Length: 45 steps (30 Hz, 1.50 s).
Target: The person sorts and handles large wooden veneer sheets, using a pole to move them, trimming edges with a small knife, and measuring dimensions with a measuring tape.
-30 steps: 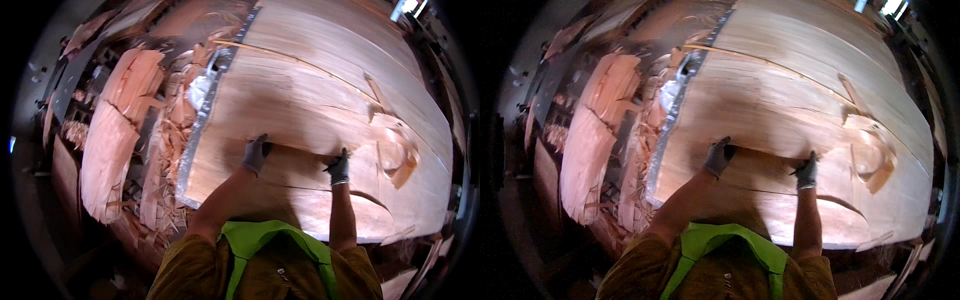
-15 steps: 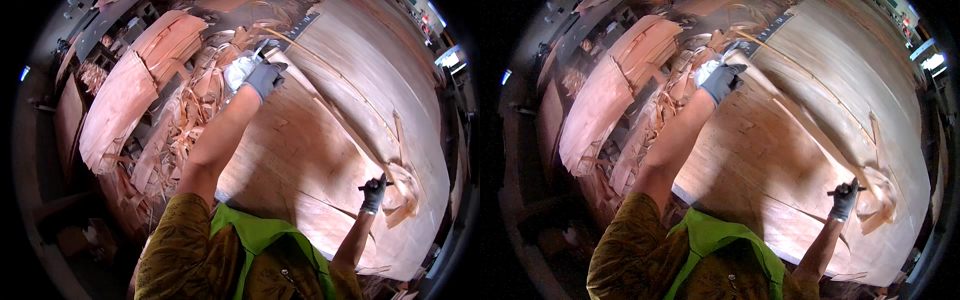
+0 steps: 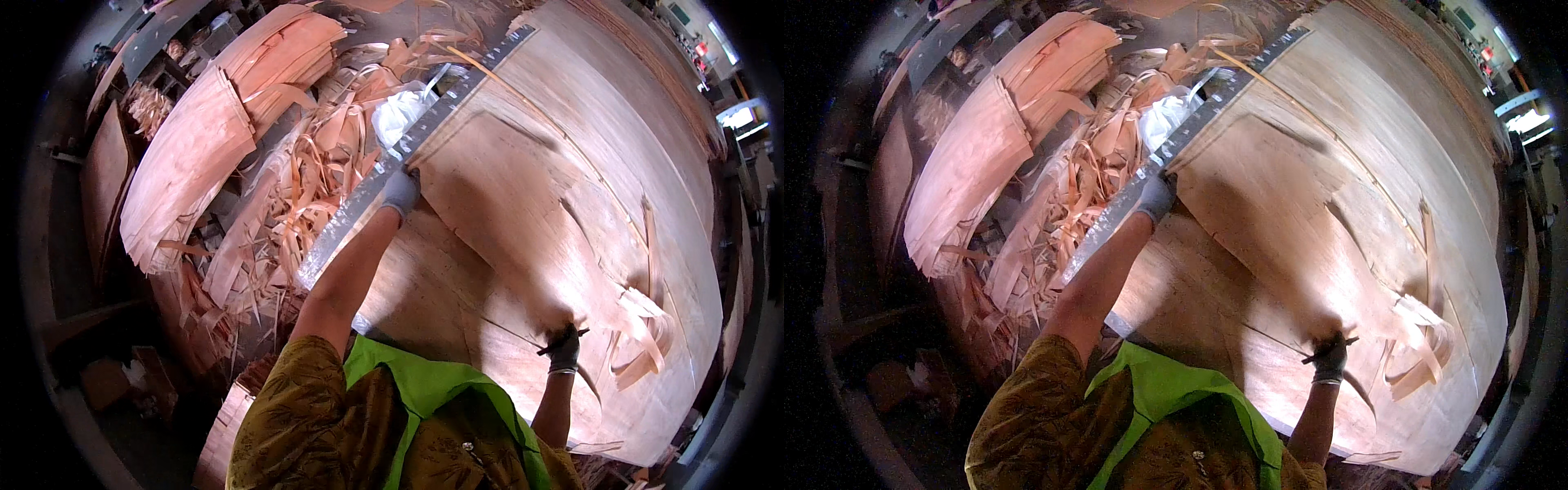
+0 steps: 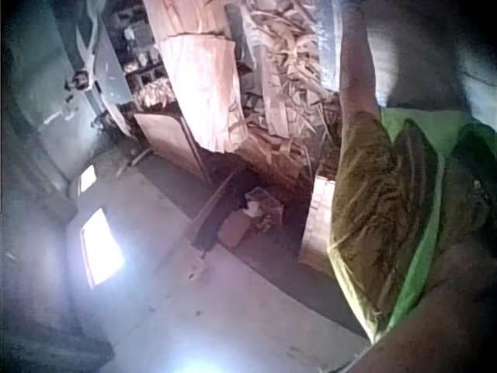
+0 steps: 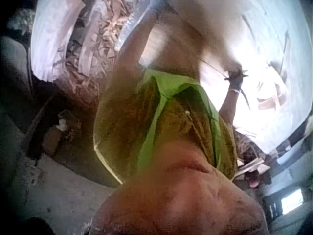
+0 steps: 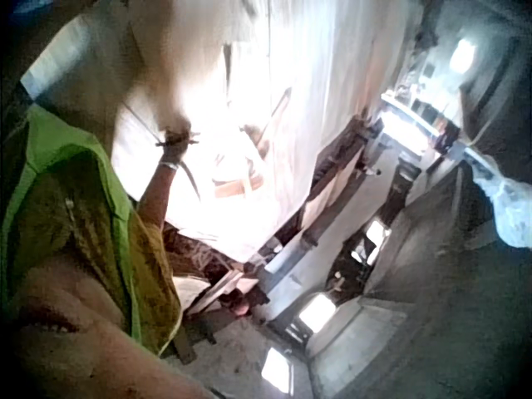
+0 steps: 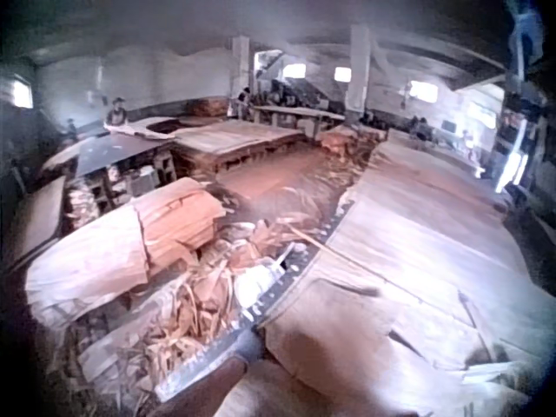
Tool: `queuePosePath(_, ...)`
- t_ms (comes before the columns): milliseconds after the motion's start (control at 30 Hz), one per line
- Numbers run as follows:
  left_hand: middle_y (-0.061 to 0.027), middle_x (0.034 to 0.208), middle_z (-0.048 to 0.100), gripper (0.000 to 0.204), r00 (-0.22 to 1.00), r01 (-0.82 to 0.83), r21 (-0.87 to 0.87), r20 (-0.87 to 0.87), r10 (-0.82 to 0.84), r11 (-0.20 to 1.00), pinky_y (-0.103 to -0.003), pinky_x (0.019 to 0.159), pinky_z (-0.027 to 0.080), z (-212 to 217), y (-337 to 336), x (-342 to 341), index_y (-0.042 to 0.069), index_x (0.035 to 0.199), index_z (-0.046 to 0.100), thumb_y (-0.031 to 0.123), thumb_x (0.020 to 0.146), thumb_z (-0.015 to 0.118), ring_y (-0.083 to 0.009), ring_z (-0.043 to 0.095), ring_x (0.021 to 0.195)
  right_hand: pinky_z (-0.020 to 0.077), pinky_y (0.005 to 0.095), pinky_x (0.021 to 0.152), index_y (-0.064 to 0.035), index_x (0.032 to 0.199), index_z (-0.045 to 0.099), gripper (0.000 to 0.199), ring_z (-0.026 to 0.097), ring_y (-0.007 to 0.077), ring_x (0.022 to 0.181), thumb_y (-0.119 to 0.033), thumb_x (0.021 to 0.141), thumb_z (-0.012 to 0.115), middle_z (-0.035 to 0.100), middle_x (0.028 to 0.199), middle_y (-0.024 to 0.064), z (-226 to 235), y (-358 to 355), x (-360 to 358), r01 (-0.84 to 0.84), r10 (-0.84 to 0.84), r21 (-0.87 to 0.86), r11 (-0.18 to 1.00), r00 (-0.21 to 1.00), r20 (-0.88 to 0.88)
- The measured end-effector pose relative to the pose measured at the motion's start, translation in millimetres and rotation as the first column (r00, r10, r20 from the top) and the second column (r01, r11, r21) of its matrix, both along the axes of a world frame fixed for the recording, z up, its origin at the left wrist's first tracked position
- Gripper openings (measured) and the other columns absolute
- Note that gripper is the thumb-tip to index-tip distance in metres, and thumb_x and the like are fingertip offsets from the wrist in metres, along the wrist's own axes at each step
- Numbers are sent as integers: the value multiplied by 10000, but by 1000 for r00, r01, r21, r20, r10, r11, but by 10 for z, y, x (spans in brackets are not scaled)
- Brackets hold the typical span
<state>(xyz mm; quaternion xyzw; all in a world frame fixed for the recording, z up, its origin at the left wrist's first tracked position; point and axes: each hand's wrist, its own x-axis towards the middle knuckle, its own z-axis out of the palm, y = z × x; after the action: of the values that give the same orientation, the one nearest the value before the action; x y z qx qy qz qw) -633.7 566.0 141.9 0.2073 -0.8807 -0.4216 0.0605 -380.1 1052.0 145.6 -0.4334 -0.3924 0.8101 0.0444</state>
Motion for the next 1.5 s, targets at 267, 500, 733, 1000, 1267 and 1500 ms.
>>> queuePosePath(267,-143,1052,568,320,994,105,-371,43,-95,923,-418,807,461,533,-159,305,162,1012,648,309,728,646,-325,555,962,214,241,305,-188,556,382,357,292,97,307,-225,876,536,324,415,-37,-172,315,54,-139,104,188,972,977,184)
queuePosePath(500,-56,1008,591,306,995,49,-537,-51,-90,842,-401,782,455,435,-353,380,210,1024,649,256,722,646,-274,536,971,312,238,334,-163,588,433,297,368,111,341,-174,852,567,379,450,-24,95,97,-265,-296,258,338,894,954,153)
queuePosePath(733,-59,1027,585,291,997,2,-554,-61,-43,832,-424,759,445,383,-335,355,178,981,649,283,709,666,-297,530,963,283,235,332,-171,580,420,305,352,110,351,-174,850,561,365,463,-28,-34,206,-176,-238,192,271,933,964,185)
queuePosePath(1000,-59,1050,582,333,1000,12,-567,23,1,824,-418,776,446,409,-360,329,176,995,654,318,695,678,-307,524,974,224,239,329,-169,578,425,333,297,100,334,-270,888,495,338,446,-35,-68,182,-173,-247,208,251,936,962,175)
queuePosePath(1267,-80,1100,559,353,999,14,-519,-26,-32,855,-430,806,423,453,-346,355,112,1020,632,287,712,628,-320,504,992,263,213,320,-102,726,573,192,333,76,340,-237,860,552,453,499,-24,106,178,-58,-218,158,294,931,963,217)
queuePosePath(1500,-115,1137,548,396,991,-111,-604,-131,39,789,-430,856,400,500,-270,316,50,1038,603,224,685,646,-330,483,1045,275,215,312,-88,870,531,156,331,59,357,-225,822,587,531,699,14,311,304,145,1,-122,540,842,974,189)
